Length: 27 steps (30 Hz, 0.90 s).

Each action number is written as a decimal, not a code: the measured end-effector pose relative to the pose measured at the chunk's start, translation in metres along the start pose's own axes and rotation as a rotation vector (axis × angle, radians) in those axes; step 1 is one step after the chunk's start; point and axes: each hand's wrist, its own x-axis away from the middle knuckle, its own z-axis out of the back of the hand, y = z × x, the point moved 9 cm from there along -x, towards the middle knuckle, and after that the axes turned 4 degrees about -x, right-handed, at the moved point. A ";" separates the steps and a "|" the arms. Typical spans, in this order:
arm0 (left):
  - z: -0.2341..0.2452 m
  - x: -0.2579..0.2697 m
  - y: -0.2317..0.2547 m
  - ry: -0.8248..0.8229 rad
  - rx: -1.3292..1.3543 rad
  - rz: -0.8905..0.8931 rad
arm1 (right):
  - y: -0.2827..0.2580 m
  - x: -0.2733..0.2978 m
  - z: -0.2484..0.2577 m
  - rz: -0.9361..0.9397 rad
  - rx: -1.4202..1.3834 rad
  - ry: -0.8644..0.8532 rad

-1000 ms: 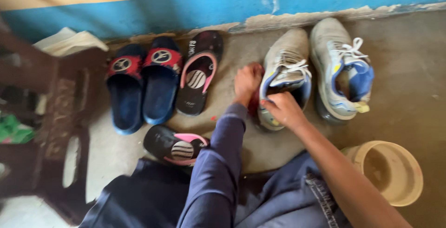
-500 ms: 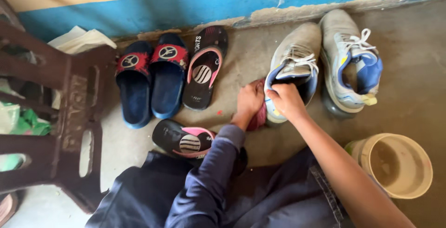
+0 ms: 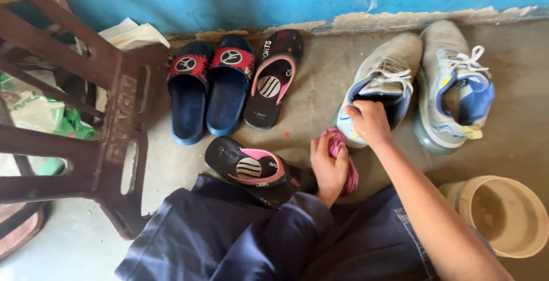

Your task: The person sits on the floor and wipes a pair of white sneakers with a pink cloth. They dip the cloth into a small bowl of water and continue scrubbing the shoes, focusing on the sides and soles.

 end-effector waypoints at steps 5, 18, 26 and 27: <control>-0.018 -0.023 -0.016 0.054 0.003 -0.012 | -0.005 0.001 -0.001 -0.008 -0.049 -0.034; -0.091 -0.123 -0.071 -0.303 -0.188 -0.114 | -0.027 -0.004 0.004 0.158 0.042 -0.044; -0.061 -0.091 -0.067 -0.280 -0.137 -0.030 | -0.018 -0.005 0.004 0.011 0.108 -0.014; -0.052 -0.083 -0.064 -0.267 -0.098 -0.027 | -0.019 -0.006 0.005 0.017 0.122 0.001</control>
